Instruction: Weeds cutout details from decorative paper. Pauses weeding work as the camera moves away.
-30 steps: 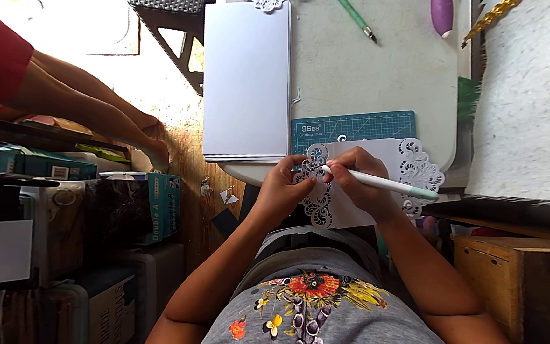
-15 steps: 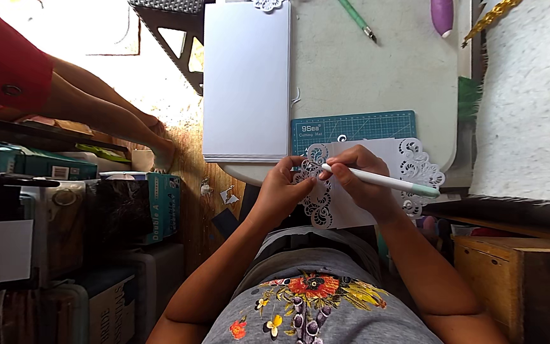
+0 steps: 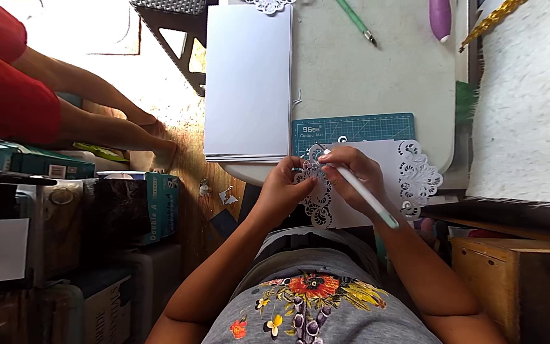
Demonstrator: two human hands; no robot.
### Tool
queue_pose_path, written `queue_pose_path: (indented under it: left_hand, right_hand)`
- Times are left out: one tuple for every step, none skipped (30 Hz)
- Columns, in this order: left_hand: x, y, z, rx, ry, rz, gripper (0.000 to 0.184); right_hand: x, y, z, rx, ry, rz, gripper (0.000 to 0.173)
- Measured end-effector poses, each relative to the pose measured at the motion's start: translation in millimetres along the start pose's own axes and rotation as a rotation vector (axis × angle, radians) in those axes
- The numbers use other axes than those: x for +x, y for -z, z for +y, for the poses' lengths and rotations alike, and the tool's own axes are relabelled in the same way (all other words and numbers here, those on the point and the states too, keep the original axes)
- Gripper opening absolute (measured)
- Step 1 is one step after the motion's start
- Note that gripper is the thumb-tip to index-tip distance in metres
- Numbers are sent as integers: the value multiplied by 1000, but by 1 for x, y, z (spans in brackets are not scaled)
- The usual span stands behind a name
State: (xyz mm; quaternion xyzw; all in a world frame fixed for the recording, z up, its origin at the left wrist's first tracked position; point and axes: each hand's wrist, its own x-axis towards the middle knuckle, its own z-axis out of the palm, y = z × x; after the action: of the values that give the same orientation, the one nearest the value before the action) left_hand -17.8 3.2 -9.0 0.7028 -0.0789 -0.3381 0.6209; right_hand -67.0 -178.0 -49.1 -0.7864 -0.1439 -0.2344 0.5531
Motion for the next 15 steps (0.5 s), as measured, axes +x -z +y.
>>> queue_pose_path:
  left_hand:
    - [0, 0, 0, -4, -2, -4, 23]
    - [0, 1, 0, -6, -4, -5, 23]
    - [0, 1, 0, -7, -4, -8, 23]
    - [-1, 1, 0, -10, -4, -10, 23]
    - [-1, 1, 0, -14, -6, -11, 23]
    - [-1, 1, 0, -16, -7, -11, 23]
    - [-1, 1, -1, -18, -8, -10, 23]
    - [-1, 1, -1, -18, -9, -9, 23]
    - [-1, 1, 0, -18, -7, -9, 24]
    - [-1, 1, 0, -18, -3, -10, 24]
    - [-1, 1, 0, -17, 0, -11, 25]
    - [0, 1, 0, -16, 1, -12, 26]
    - [0, 1, 0, -15, 2, -12, 26]
    - [0, 1, 0, -13, 3, -11, 26]
    - [0, 1, -1, -12, 2, -13, 26]
  right_hand:
    - [0, -1, 0, -39, 4, -1, 15]
    - [-1, -1, 0, -66, 9, -7, 15]
    - [-1, -1, 0, -86, 13, -15, 15]
    - [-1, -1, 0, -94, 17, -20, 15]
    - [0, -1, 0, -97, 18, -24, 16]
    - [0, -1, 0, -94, 17, -26, 16]
    - [0, -1, 0, -88, 17, -25, 16]
    - [0, -1, 0, -80, 16, -25, 16]
    - [0, -1, 0, -74, 12, -26, 16]
    - [1, -1, 0, -75, 7, -28, 16]
    - [2, -1, -1, -78, 5, -32, 16]
    - [3, -2, -2, -91, 6, -39, 16]
    - [5, -2, -3, -112, 10, -50, 15]
    - [7, -2, -4, -138, 12, -69, 16]
    - [8, -3, -6, -164, 11, -82, 16]
